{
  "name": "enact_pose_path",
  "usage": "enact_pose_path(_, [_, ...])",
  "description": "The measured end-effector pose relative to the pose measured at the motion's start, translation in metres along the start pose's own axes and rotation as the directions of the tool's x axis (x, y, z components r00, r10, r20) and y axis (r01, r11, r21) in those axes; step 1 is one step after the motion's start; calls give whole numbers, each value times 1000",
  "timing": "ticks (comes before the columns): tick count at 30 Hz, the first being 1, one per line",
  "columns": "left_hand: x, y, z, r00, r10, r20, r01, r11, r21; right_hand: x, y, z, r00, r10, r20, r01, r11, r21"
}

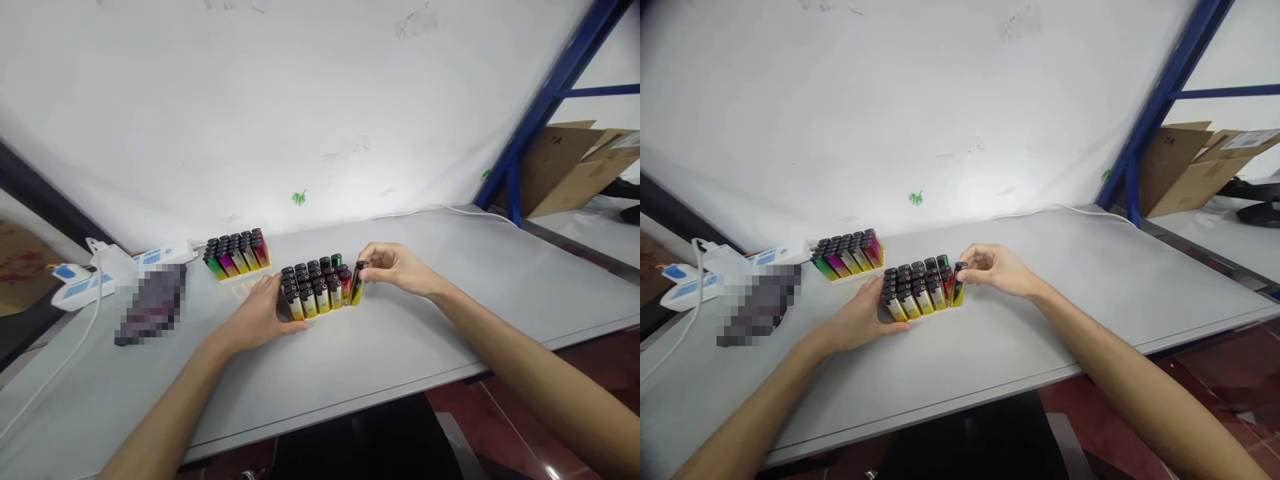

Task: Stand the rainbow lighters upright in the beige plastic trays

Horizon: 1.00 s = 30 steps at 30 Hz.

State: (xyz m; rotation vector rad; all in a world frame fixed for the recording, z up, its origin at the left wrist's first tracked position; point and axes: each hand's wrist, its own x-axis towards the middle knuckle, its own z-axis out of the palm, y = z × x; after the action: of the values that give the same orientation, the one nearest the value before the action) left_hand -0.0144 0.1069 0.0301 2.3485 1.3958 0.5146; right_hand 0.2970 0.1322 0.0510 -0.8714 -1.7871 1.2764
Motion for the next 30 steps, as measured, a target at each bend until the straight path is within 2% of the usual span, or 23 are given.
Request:
enact_pose_path(5, [0, -2, 1, 1000, -15, -5, 15, 1000, -4, 0, 1, 5, 999, -39, 9, 39, 999, -14])
enact_pose_path(13, [1, -3, 2, 1000, -1, -20, 0, 1000, -10, 1, 0, 12, 999, -48, -19, 45, 990, -137])
enact_pose_path(24, [1, -1, 1, 1000, -14, -21, 14, 999, -29, 0, 2, 15, 998, -61, -28, 57, 989, -136])
enact_pose_path(30, [0, -2, 1, 1000, -29, -8, 29, 999, -15, -1, 1, 15, 997, -71, -41, 61, 979, -196])
